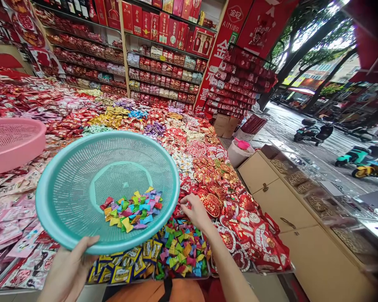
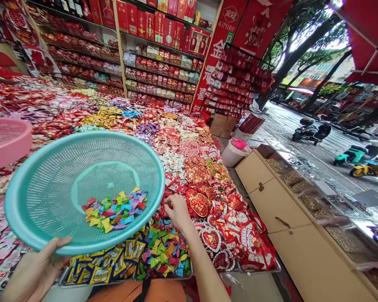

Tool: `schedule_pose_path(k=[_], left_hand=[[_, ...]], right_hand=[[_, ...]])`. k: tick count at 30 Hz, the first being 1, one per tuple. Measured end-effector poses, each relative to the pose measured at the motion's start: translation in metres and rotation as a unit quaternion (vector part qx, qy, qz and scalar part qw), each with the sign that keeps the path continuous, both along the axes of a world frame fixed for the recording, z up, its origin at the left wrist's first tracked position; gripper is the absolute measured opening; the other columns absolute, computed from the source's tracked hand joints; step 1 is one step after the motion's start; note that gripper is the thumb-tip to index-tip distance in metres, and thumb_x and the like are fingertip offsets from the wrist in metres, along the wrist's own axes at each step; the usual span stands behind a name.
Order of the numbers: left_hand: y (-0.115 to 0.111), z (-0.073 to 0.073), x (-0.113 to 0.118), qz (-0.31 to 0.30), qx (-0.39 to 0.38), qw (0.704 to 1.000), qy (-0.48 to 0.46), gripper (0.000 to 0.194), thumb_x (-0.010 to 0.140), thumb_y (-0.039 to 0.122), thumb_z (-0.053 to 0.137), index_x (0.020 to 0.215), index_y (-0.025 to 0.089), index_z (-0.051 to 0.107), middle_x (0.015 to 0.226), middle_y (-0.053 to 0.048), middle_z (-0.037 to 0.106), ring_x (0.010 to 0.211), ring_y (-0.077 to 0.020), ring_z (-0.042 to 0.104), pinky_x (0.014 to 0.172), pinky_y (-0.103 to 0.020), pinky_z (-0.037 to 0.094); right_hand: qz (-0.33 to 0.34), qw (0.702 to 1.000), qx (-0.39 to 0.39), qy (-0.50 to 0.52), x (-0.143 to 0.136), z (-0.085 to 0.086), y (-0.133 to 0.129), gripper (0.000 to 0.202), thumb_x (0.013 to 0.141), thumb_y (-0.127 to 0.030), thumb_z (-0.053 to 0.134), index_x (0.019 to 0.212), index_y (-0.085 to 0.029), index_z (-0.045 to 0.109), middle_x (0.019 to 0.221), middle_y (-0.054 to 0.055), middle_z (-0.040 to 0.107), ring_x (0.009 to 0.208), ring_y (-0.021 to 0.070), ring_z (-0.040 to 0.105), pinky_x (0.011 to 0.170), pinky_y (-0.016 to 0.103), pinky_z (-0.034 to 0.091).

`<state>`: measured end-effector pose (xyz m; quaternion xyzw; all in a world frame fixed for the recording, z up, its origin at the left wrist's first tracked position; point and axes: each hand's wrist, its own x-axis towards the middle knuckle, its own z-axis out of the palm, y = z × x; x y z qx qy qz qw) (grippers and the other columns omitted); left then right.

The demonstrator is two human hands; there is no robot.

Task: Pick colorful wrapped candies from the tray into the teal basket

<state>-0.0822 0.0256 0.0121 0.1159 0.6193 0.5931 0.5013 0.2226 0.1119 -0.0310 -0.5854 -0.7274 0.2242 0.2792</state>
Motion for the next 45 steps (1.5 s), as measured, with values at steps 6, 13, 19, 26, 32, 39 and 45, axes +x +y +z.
schedule_pose_path(k=[6,13,19,26,32,39,45], left_hand=[[-0.001,-0.002,-0.004,0.014,0.0,1.0,0.001,0.042,0.039,0.002,0.069,0.076,0.021,0.066,0.088,0.003,0.067,0.065,-0.0129,0.053,0.044,-0.021,0.045],[-0.001,-0.001,-0.002,0.016,-0.002,1.0,0.006,0.043,0.04,0.004,0.069,0.079,0.023,0.067,0.092,0.003,0.067,0.07,-0.0144,0.056,0.046,-0.021,0.047],[-0.003,0.0,-0.001,0.026,0.0,1.0,0.01,0.045,0.039,0.003,0.07,0.08,0.022,0.067,0.09,0.004,0.065,0.065,-0.0119,0.05,0.043,-0.02,0.046],[-0.002,-0.007,-0.003,0.008,0.002,1.0,0.001,0.045,0.043,0.004,0.069,0.084,0.023,0.067,0.095,0.003,0.067,0.071,-0.0143,0.055,0.048,-0.021,0.048],[0.0,-0.001,0.0,0.012,0.009,1.0,0.008,0.045,0.041,0.004,0.069,0.082,0.023,0.066,0.092,0.003,0.067,0.07,-0.0142,0.055,0.047,-0.021,0.048],[0.0,-0.002,0.0,0.03,-0.011,0.999,0.0,0.043,0.035,0.006,0.075,0.073,0.021,0.065,0.083,0.002,0.064,0.067,-0.0141,0.055,0.046,-0.021,0.049],[0.0,-0.008,0.001,0.018,-0.008,1.0,0.009,0.037,0.036,0.014,0.083,0.067,0.019,0.063,0.08,0.002,0.061,0.07,-0.0135,0.054,0.046,-0.02,0.049]], right_hand=[[-0.028,0.972,-0.128,-0.197,0.006,-0.05,-0.007,0.007,0.082,-0.018,0.062,0.08,-0.021,0.068,0.093,0.004,0.067,0.092,0.0204,0.057,0.078,0.029,0.038],[-0.057,0.951,-0.156,-0.263,-0.021,-0.061,-0.005,0.011,0.079,-0.029,0.069,0.082,-0.019,0.069,0.101,0.012,0.069,0.099,0.0267,0.06,0.077,0.032,0.04],[-0.062,0.942,-0.17,-0.282,-0.022,-0.061,-0.006,0.014,0.077,-0.027,0.069,0.087,-0.018,0.07,0.103,0.013,0.07,0.103,0.0284,0.06,0.079,0.034,0.041],[-0.069,0.944,-0.156,-0.282,-0.012,-0.061,-0.01,0.013,0.082,-0.016,0.058,0.082,-0.018,0.071,0.095,0.012,0.071,0.097,0.0258,0.062,0.074,0.031,0.04],[-0.089,0.95,-0.129,-0.272,0.0,-0.053,-0.016,0.017,0.085,-0.014,0.053,0.077,-0.017,0.068,0.091,0.01,0.069,0.091,0.0229,0.061,0.072,0.029,0.037],[-0.124,0.977,-0.064,-0.159,0.019,-0.009,-0.02,0.019,0.085,-0.016,0.053,0.069,-0.018,0.062,0.081,0.006,0.064,0.079,0.0187,0.056,0.07,0.027,0.036],[-0.109,0.993,0.047,0.019,0.003,0.047,-0.01,0.019,0.086,-0.027,0.057,0.068,-0.02,0.06,0.077,0.002,0.062,0.078,0.0181,0.053,0.074,0.029,0.037]])
